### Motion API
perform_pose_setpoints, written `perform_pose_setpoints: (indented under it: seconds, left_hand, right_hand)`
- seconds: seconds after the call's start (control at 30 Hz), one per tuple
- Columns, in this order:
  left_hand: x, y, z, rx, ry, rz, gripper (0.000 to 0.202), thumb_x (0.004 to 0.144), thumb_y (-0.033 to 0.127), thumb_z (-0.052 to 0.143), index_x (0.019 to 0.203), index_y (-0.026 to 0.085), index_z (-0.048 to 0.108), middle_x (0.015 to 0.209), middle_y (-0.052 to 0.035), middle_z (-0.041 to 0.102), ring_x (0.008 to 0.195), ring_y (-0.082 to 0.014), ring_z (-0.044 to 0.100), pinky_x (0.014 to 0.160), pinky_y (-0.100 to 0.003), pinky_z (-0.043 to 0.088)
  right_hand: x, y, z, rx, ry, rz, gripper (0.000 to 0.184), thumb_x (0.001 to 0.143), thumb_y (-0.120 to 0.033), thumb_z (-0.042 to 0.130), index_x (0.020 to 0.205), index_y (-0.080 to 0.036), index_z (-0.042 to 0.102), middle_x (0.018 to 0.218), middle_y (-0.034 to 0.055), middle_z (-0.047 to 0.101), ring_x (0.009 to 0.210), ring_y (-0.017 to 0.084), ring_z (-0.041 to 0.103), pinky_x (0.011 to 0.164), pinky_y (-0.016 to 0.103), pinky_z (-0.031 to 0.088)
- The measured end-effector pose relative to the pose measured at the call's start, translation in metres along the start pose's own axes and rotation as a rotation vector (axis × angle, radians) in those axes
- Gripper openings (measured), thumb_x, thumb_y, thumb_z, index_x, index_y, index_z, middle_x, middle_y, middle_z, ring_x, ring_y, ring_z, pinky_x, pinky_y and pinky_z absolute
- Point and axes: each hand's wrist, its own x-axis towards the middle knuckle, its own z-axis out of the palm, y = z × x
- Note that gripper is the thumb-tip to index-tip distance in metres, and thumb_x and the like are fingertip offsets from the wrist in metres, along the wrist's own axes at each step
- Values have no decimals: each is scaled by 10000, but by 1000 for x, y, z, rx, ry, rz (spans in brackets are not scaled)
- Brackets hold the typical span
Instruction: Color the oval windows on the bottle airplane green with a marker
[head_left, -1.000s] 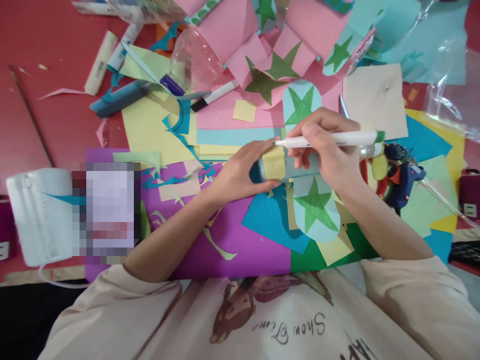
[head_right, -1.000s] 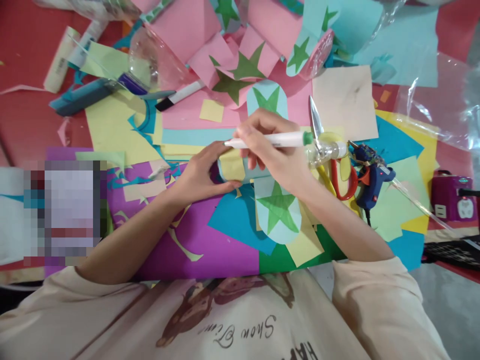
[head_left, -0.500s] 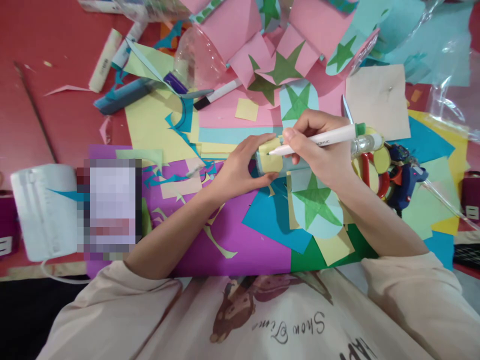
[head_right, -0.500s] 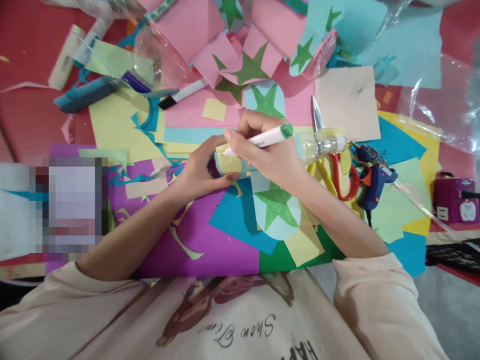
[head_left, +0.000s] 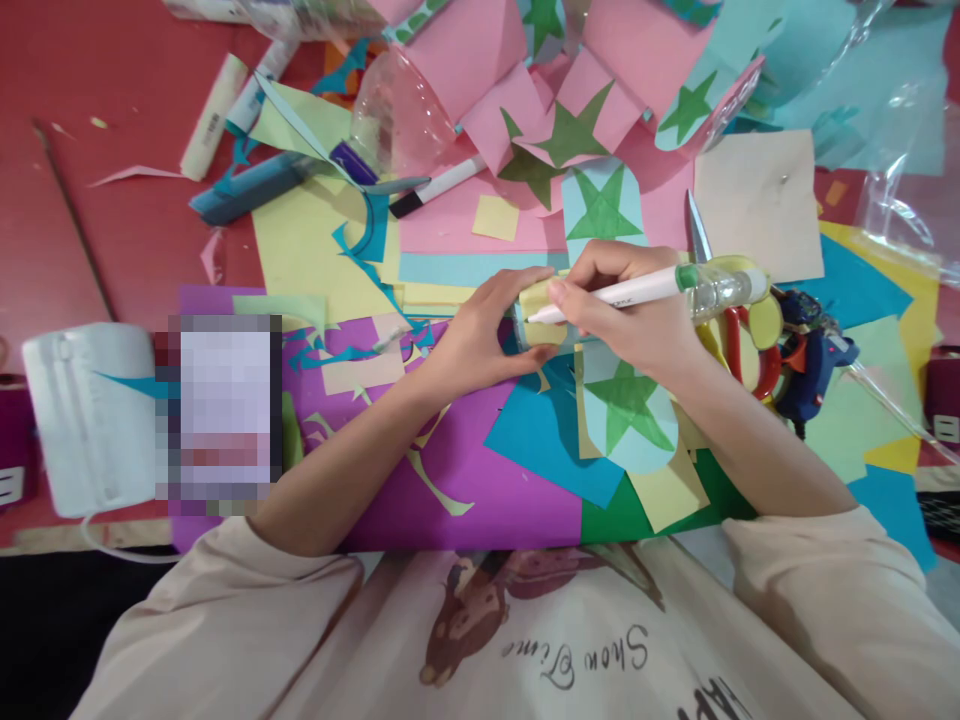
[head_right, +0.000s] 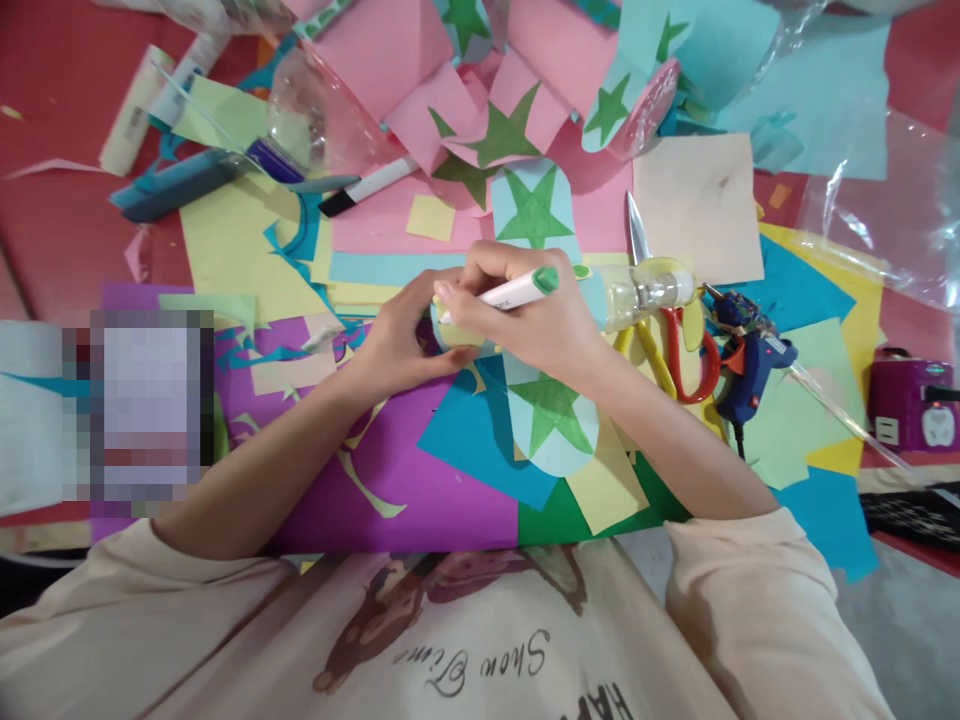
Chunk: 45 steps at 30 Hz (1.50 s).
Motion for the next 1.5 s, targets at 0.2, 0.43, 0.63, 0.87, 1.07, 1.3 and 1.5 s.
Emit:
perform_pose_setpoints:
  seconds: [0.2, 0.43, 0.63, 0.87, 1.07, 1.3, 1.5]
  left_hand:
    - [1, 1, 0, 3, 4, 4, 609, 785, 442, 713, 1332, 269, 506, 1250, -100, 623, 1133, -279, 607, 979, -442, 501]
    - [1, 1, 1, 27, 13, 21, 591, 792, 444, 707, 1318, 255, 515, 1247, -103, 626, 1128, -270, 609, 978, -428, 502]
    - [1, 2, 1, 50, 13, 18, 620, 804, 491, 683, 1338, 235, 499, 1257, -104, 621, 1138, -265, 609, 986, -400, 495]
    - [2, 5, -1, 94, -22, -32, 642, 803, 540, 660, 1342, 232, 494, 1277, -100, 610, 1150, -270, 598, 992, -410, 487]
    - [2, 7, -2, 94, -28, -41, 624, 806, 510, 655, 1343, 237, 491, 1284, -99, 610, 1155, -274, 599, 991, -416, 489]
    - [2, 7, -3, 112, -35, -46, 618, 811, 495, 649, 1347, 232, 488, 1291, -95, 606, 1173, -270, 591, 1002, -413, 484]
    - [1, 8, -2, 107, -37, -57, 613, 815, 478, 649, 1350, 228, 482, 1297, -96, 596, 1188, -273, 581, 1011, -409, 476]
  right_hand:
    - [0, 0, 0, -95, 9, -5, 324, 820, -290, 646, 567, -208, 461, 508, -58, 460, 494, 84, 381, 502, 258, 345]
    - [-1, -3, -1, -109, 58, -45, 331, 805, -185, 603, 540, -206, 406, 488, -65, 413, 464, 69, 345, 481, 257, 313]
    - [-1, 1, -1, -124, 105, -34, 342, 824, -216, 595, 550, -208, 392, 480, -67, 377, 464, 65, 366, 452, 229, 320]
    - [-3, 8, -2, -137, 153, -89, 367, 853, -238, 601, 550, -210, 395, 484, -60, 371, 471, 74, 407, 468, 238, 390]
    - [-5, 13, -1, -145, 189, -107, 281, 895, -295, 558, 632, -208, 509, 491, -51, 382, 495, 87, 443, 474, 237, 434]
    - [-5, 14, -1, -209, 237, -151, 268, 914, -279, 508, 656, -208, 514, 507, -47, 370, 489, 77, 422, 441, 221, 372]
    - [-4, 12, -1, -56, 283, -123, 367, 877, -196, 547, 546, -208, 389, 489, -56, 373, 442, 66, 394, 438, 233, 359]
